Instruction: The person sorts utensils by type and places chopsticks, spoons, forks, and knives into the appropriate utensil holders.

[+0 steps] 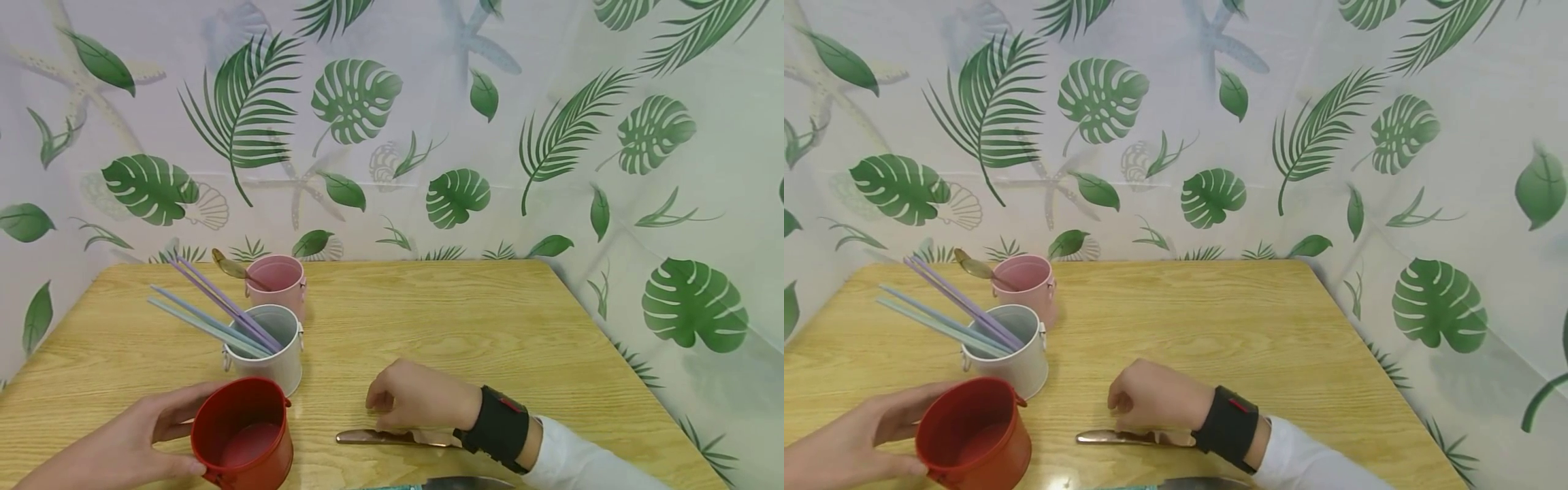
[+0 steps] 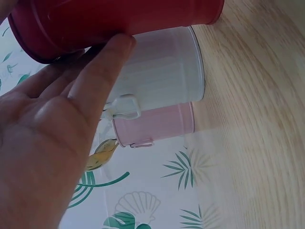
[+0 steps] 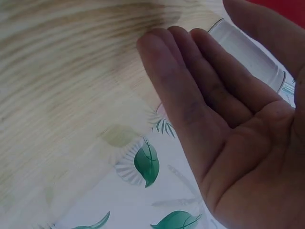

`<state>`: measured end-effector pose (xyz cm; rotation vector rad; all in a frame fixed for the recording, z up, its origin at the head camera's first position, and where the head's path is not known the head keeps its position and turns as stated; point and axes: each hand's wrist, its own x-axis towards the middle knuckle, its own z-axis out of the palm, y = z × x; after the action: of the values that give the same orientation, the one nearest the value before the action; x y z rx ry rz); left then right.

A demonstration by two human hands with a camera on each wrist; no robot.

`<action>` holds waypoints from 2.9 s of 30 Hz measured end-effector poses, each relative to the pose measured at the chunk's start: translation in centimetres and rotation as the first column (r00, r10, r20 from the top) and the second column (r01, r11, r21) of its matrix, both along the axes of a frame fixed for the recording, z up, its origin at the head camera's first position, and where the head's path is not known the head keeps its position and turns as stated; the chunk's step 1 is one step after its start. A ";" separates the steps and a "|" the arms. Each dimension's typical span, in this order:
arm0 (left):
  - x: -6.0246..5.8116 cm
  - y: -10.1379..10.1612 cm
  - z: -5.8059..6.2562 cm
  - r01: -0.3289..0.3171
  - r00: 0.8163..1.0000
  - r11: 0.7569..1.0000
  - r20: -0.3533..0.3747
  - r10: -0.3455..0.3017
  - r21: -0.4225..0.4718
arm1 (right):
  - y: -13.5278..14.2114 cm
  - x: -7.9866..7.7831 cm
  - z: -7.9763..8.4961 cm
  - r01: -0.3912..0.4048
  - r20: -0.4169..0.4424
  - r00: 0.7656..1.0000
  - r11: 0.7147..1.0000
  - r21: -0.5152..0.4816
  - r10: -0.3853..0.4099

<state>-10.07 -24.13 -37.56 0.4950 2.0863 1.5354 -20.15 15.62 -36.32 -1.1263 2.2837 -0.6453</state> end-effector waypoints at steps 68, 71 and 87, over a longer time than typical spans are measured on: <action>-0.1 0.0 -0.1 -0.030 0.996 0.999 0.083 0.031 -0.016 | -1.3 1.4 -0.6 -0.106 -0.151 0.981 0.990 0.089 0.119; -0.2 0.0 -0.1 -0.023 0.997 1.000 0.080 0.023 -0.010 | -1.3 1.5 -0.5 -0.102 -0.149 0.982 0.991 0.088 0.115; -0.3 -0.1 0.0 -0.020 0.997 1.000 0.068 0.021 -0.015 | -1.6 1.1 0.0 -0.109 -0.195 0.972 0.988 0.112 0.129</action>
<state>-10.33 -24.25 -37.52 0.4119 2.0552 1.5270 -19.08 14.02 -36.32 -1.3203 2.3642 -0.3800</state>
